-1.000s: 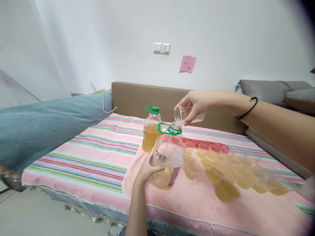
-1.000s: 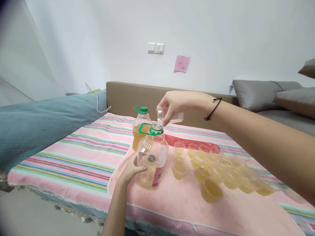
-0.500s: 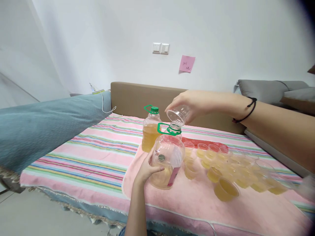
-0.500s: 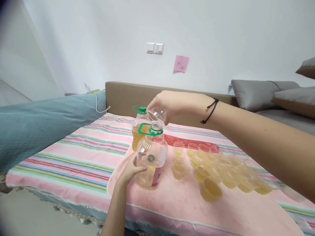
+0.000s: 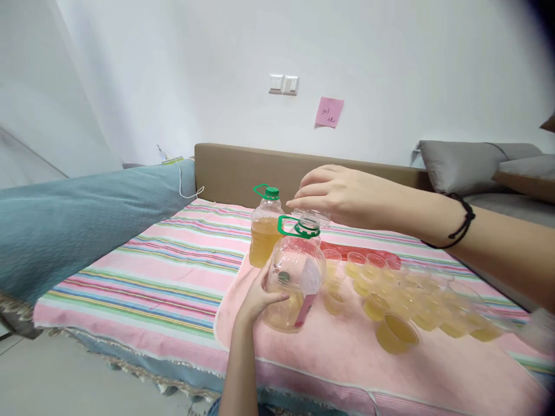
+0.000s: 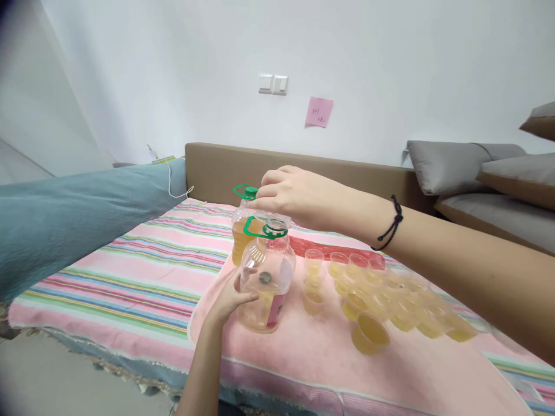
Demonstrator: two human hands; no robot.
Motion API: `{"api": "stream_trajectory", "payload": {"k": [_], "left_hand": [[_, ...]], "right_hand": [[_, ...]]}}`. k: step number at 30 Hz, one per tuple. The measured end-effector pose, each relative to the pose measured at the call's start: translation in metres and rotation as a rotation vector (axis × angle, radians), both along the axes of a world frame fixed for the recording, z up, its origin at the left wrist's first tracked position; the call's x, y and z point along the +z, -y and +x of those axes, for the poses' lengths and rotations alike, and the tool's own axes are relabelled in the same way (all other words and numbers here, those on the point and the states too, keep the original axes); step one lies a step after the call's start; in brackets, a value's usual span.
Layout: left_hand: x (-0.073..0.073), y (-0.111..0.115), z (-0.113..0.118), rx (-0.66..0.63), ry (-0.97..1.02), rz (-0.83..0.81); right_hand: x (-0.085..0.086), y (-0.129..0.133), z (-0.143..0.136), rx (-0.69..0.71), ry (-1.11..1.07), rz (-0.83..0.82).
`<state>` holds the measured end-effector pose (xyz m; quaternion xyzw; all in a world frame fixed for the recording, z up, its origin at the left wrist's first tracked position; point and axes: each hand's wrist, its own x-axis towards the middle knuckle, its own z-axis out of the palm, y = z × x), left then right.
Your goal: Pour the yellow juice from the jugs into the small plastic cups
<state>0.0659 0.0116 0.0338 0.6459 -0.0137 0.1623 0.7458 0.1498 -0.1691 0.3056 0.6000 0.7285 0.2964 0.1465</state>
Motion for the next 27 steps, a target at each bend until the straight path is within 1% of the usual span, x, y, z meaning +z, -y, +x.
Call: {"api": "stream_trajectory", "payload": {"k": [9,14,18,27], "left_hand": [[0.001,0.0,0.0,0.009,0.021,-0.003],[0.0,0.0,0.0,-0.006,0.016,-0.006],[0.0,0.0,0.0,0.004,0.009,-0.007],[0.0,0.0,0.0,-0.012,0.011,-0.019]], "right_hand": [[-0.003,0.006,-0.008,0.052,0.079,0.002],[-0.003,0.008,-0.01,0.046,0.122,0.007],[-0.002,0.009,-0.011,0.057,0.115,-0.024],[-0.002,0.01,-0.005,0.06,0.103,-0.022]]}}
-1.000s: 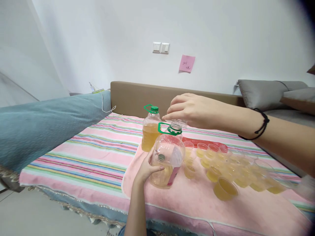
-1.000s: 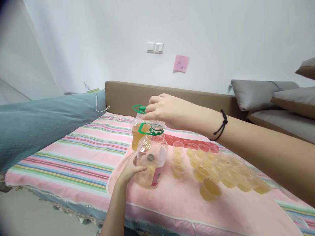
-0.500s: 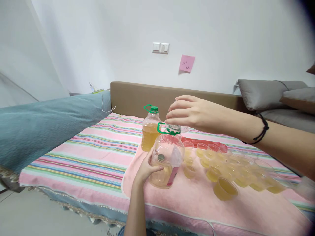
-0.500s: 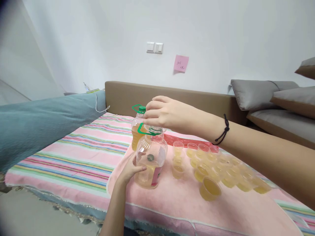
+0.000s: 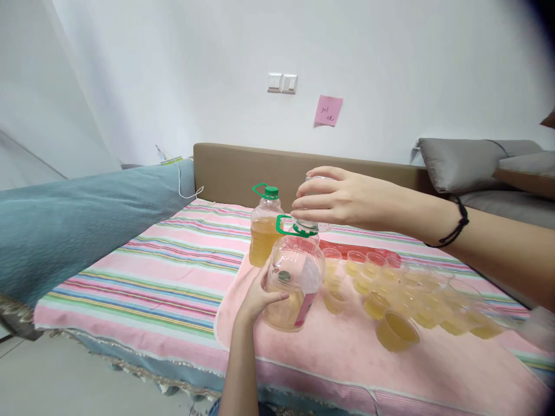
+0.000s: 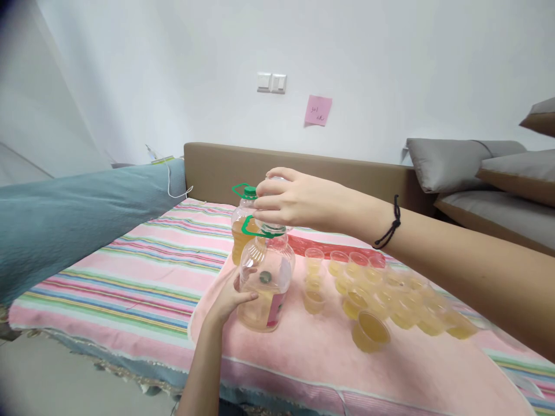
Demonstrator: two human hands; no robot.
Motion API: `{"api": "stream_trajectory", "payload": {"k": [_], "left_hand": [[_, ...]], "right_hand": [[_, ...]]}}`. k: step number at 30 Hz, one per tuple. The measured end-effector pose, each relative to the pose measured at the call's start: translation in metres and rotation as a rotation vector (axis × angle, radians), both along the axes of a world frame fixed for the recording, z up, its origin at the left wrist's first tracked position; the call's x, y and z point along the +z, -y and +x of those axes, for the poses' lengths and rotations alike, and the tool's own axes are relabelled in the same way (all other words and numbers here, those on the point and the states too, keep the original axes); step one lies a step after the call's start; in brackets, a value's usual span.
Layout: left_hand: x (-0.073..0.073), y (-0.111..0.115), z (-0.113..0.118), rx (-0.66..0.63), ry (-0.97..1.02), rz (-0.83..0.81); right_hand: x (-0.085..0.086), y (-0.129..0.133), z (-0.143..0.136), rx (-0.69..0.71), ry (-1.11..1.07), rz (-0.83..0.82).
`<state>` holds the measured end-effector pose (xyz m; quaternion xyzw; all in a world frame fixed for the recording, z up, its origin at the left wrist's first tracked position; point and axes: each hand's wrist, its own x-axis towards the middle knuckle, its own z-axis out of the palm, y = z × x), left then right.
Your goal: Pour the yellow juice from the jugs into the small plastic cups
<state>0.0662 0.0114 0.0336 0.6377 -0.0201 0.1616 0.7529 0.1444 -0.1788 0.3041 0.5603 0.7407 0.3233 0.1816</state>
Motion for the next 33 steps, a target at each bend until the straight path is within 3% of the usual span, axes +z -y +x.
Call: {"api": "stream_trajectory", "payload": {"k": [17,26,33], "left_hand": [[-0.002,0.0,0.002,0.001,0.011,0.0],[-0.002,0.0,0.002,0.002,0.014,0.005],[-0.001,-0.002,0.003,-0.026,0.013,-0.001]], "right_hand": [[0.001,0.003,0.005,0.01,-0.041,0.036],[-0.002,-0.002,0.01,0.084,-0.106,0.022],[0.0,0.017,0.016,0.041,-0.107,0.006]]}}
